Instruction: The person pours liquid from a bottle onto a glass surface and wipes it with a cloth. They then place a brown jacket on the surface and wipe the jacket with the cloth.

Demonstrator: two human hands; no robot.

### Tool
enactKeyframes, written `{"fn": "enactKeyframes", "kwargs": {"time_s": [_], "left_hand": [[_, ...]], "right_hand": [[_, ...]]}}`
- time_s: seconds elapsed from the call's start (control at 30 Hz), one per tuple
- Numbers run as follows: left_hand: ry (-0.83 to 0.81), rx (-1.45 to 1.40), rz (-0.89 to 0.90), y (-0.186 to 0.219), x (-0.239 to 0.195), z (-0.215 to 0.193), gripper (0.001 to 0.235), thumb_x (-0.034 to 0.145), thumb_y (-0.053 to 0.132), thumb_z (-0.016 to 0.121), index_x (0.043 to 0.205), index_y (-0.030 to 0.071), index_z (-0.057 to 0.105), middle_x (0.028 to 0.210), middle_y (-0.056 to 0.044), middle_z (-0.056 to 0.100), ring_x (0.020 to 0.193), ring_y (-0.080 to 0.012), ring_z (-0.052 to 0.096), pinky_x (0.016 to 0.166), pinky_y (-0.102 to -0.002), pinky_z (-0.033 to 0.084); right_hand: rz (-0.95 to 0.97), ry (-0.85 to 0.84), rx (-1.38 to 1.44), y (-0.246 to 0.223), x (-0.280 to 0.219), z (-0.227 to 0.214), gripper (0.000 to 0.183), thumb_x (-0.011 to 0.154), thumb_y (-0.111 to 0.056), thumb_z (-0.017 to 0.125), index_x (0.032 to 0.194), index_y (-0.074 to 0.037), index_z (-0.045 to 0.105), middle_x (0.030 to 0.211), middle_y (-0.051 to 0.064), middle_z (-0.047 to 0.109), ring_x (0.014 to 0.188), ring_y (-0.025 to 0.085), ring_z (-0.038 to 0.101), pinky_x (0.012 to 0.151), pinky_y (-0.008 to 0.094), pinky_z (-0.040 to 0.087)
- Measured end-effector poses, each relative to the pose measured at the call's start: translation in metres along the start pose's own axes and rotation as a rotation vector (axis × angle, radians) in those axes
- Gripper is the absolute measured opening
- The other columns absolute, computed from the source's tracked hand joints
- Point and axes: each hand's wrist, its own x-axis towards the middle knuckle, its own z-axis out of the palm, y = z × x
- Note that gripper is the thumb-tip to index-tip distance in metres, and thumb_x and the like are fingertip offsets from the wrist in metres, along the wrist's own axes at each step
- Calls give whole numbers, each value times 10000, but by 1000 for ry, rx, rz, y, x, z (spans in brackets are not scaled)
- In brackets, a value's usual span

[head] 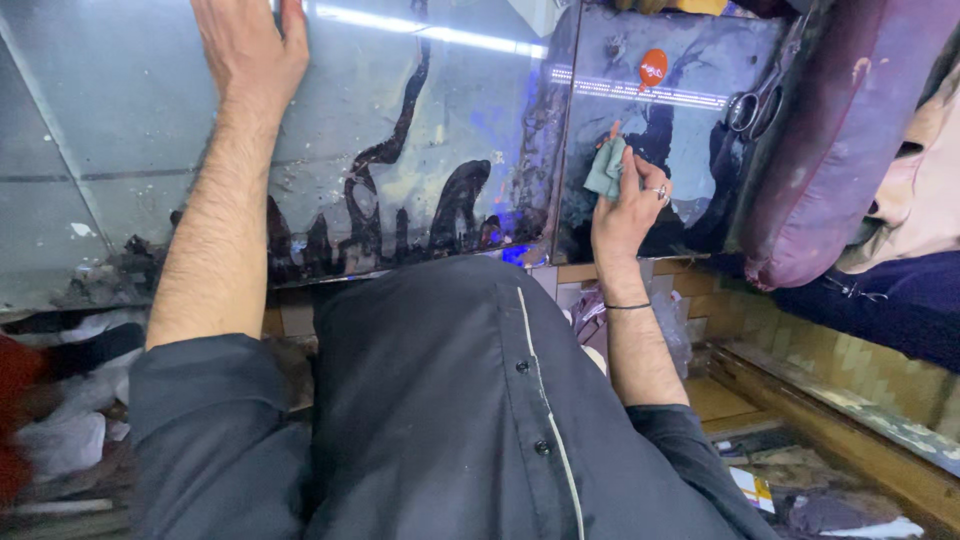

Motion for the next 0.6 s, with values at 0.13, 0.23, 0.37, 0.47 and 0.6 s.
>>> {"fn": "enactKeyframes", "kwargs": {"time_s": [0.13,0.23,0.37,0.47,0.6], "left_hand": [[12,-9,11,0,2,0,299,1048,169,666,1243,-43,587,1265,-280,535,1192,-473,489,1032,-570,382],[25,-8,31,3,5,-2,303,1046,167,670,1259,-30,583,1284,-274,527,1216,-472,481,1060,-574,375],[39,-4,63,10,11,-14,348,1022,152,684,1300,-18,562,1319,-274,490,1239,-476,457,1083,-584,366],[-27,-80,15,20,17,-28,394,1007,123,685,1345,-19,541,1355,-267,462,1266,-467,445,1087,-584,376],[-72,-96,3,33,24,-46,381,996,88,685,1346,17,553,1378,-241,433,1291,-412,449,1085,-565,383]], "right_hand": [[92,-2,42,1,5,2,459,885,92,696,1319,-57,697,1099,147,617,1061,325,577,946,421,467],[233,-12,280,12,20,-3,420,873,104,661,1256,-52,737,1054,112,641,1014,289,623,926,386,503],[376,83,424,22,29,-7,191,932,44,777,1106,9,707,997,114,607,906,259,580,830,347,478],[255,162,273,20,21,-2,167,926,59,787,999,43,638,996,129,572,919,271,560,828,364,466],[300,17,161,14,9,11,221,838,132,644,1041,55,684,956,151,522,891,306,537,796,382,455]]}}
